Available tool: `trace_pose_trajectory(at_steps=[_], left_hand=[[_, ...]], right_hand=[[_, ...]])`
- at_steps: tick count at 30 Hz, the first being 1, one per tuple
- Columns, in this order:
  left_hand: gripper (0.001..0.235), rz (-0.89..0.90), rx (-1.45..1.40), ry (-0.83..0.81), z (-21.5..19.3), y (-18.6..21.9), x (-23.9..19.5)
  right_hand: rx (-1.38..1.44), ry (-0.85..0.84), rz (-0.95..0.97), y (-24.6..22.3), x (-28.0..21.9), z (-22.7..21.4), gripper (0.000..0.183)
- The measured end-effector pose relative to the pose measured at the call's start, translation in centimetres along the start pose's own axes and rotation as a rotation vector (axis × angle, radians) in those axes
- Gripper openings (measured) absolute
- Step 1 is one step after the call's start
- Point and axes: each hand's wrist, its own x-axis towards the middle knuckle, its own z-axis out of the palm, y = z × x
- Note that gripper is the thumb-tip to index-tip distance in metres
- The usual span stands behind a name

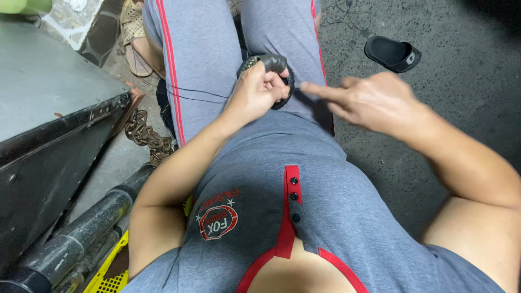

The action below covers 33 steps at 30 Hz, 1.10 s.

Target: The person sits on the floor and sews a black sandal using a needle and thread. They repeatedly push the needle through the sandal strap and pull the thread to secure the stitching.

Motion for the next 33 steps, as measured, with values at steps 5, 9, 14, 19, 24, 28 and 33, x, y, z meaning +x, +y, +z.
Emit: trace_pose_trajectory(at_steps=[5, 9, 14, 19, 24, 28, 33], left_hand=[[0.029, -0.022, 0.236, 0.025, 0.2, 2.8, 0.1], [0.012, 0.504, 0.799, 0.247, 0.0, 3.4, -2.3], [0.013, 0.623, 0.841, 0.248, 0.0, 0.8, -4.7], [0.013, 0.244, 0.645, 0.173, 0.5, -0.5, -4.3], [0.014, -0.071, 0.030, 0.067, 0.8, -0.3, -3.8], [0.017, -0.177, -0.099, 0.001, 2.1, 0.4, -3.2], [0.009, -0.216, -0.062, 0.043, 1.6, 0.2, -2.9]], right_hand=[[-0.267, -0.465, 0.105, 3.1, -2.4, 0.2, 0.061], [-0.026, -0.349, 0.096, 2.5, -2.8, 2.5, 0.060], [0.648, 0.110, 0.113, 0.2, -1.1, 7.5, 0.039], [1.083, 0.628, 0.224, -1.6, 1.0, 12.6, 0.015], [1.144, 0.707, 0.150, -3.5, 1.7, 11.1, 0.010], [1.151, 0.648, 0.048, -5.2, 2.0, 9.9, 0.009], [0.881, 0.471, 0.038, -4.0, 0.4, 8.0, 0.018]])
